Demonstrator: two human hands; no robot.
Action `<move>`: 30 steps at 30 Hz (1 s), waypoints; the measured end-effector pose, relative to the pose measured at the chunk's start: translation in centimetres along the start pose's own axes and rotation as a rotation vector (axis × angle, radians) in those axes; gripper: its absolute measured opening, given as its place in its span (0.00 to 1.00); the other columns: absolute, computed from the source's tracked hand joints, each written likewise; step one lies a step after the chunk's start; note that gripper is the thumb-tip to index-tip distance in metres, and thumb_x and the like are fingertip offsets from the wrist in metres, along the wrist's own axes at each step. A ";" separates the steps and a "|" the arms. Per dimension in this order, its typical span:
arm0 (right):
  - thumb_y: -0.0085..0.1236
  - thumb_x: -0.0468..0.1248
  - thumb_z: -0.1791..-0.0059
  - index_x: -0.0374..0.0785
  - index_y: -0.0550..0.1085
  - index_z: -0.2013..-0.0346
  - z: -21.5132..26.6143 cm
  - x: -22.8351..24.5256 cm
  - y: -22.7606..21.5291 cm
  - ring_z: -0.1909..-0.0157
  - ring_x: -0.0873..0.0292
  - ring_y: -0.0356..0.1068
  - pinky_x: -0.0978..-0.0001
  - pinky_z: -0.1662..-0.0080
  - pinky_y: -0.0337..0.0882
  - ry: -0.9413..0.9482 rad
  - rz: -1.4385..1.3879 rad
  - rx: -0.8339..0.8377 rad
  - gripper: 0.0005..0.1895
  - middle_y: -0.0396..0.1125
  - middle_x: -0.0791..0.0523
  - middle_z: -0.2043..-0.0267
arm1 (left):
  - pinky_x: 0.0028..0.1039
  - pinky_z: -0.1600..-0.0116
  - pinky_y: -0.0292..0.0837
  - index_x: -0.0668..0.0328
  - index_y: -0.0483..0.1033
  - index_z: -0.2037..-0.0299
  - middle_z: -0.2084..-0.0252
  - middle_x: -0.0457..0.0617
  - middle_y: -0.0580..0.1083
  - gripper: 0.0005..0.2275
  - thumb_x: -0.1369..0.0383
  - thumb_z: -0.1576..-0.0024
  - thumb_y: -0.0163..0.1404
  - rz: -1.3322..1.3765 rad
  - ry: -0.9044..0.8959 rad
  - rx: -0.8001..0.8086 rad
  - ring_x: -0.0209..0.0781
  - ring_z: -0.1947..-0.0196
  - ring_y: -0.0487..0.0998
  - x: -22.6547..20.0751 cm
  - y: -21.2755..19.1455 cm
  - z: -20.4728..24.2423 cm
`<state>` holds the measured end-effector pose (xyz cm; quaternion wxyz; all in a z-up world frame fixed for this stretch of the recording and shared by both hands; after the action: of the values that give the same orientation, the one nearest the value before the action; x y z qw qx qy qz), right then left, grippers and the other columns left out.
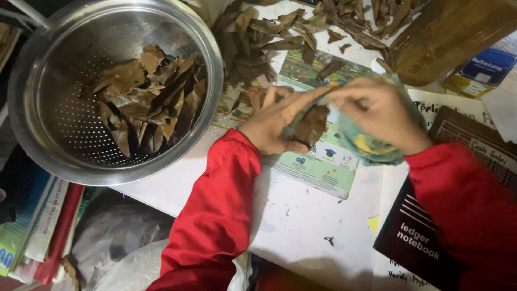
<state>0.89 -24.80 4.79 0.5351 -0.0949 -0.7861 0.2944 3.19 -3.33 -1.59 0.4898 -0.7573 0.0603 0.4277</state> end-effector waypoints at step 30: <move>0.56 0.31 0.49 0.40 0.77 0.70 2.6 4.5 4.0 0.64 0.50 0.70 0.60 0.60 0.72 -0.363 0.332 0.302 0.06 0.66 0.56 0.66 | 0.59 0.25 0.37 0.25 0.69 0.33 0.26 0.59 0.49 0.45 0.41 0.67 0.71 -0.104 -0.165 -0.119 0.74 0.30 0.48 -1.9 -1.9 0.8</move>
<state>-3.90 -20.44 5.44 0.3383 -0.0873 -0.7898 0.5041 2.52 -2.30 0.92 0.4690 -0.7492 -0.0452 0.4655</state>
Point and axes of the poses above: each hand's wrist, its own z-axis away from the middle knuckle, its own y-axis out of the palm, x = y × z, the point moved 4 cm from there along -z, towards the middle knuckle
